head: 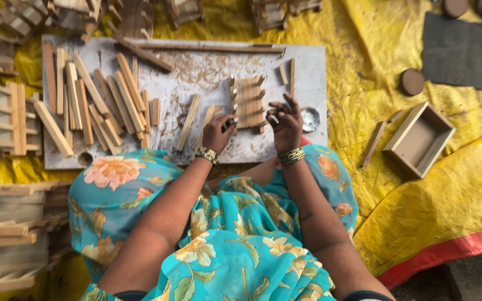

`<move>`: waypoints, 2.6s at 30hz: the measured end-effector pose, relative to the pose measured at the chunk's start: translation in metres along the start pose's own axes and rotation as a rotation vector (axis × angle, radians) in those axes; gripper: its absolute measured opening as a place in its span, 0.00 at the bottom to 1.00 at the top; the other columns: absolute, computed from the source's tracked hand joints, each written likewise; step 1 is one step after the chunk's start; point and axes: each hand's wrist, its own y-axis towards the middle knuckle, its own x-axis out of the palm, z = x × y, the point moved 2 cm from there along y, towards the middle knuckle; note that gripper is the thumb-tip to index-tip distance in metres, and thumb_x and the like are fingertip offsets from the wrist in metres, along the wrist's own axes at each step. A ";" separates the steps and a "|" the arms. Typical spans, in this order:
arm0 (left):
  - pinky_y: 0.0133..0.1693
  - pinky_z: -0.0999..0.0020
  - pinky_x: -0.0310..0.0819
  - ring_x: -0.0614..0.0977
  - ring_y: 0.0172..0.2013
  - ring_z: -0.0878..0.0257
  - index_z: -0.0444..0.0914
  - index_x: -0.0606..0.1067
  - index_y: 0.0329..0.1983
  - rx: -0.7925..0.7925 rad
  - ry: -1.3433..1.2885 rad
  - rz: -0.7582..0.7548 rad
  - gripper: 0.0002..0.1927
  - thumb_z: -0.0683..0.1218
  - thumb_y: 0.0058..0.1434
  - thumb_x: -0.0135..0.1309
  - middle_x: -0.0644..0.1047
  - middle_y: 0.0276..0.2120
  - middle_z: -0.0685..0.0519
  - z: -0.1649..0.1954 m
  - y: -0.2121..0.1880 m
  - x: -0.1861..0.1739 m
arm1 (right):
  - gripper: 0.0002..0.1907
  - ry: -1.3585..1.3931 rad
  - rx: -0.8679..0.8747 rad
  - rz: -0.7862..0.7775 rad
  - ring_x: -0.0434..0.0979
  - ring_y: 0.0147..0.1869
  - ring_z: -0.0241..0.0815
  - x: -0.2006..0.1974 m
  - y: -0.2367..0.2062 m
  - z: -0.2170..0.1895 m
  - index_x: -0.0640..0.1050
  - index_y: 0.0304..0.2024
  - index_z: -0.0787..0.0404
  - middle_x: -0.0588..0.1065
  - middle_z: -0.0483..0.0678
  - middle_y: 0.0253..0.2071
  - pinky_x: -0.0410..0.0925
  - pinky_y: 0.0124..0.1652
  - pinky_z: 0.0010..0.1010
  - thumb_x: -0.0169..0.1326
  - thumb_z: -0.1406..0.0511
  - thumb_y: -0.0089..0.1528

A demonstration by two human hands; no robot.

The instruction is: The person sits on the ground and assembles small wooden furniture pieces, picking wooden sticks and slats one at a time and fitting them into partially built miniature chair-like frames on a board, occasionally reaching into a small metal dish before placing parts.

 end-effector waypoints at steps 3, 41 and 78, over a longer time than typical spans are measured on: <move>0.38 0.64 0.79 0.84 0.35 0.57 0.39 0.79 0.44 -0.123 -0.115 -0.002 0.10 0.42 0.60 0.64 0.82 0.39 0.48 -0.005 -0.004 0.005 | 0.30 -0.006 0.007 0.011 0.81 0.49 0.46 0.000 -0.002 -0.001 0.65 0.67 0.60 0.77 0.58 0.52 0.76 0.50 0.39 0.48 0.75 0.61; 0.39 0.69 0.82 0.85 0.37 0.64 0.43 0.81 0.44 -0.219 -0.157 -0.059 0.09 0.42 0.60 0.64 0.81 0.39 0.55 0.004 -0.006 0.001 | 0.31 -0.061 0.015 0.045 0.81 0.46 0.43 0.009 -0.004 -0.003 0.66 0.67 0.59 0.78 0.57 0.49 0.77 0.48 0.37 0.48 0.76 0.60; 0.39 0.63 0.80 0.83 0.35 0.59 0.47 0.77 0.53 -0.162 -0.035 -0.090 0.19 0.40 0.58 0.62 0.78 0.38 0.52 0.014 -0.005 -0.006 | 0.43 -0.484 0.080 -0.126 0.80 0.46 0.40 0.010 -0.016 0.036 0.55 0.71 0.55 0.74 0.59 0.62 0.77 0.46 0.31 0.46 0.83 0.56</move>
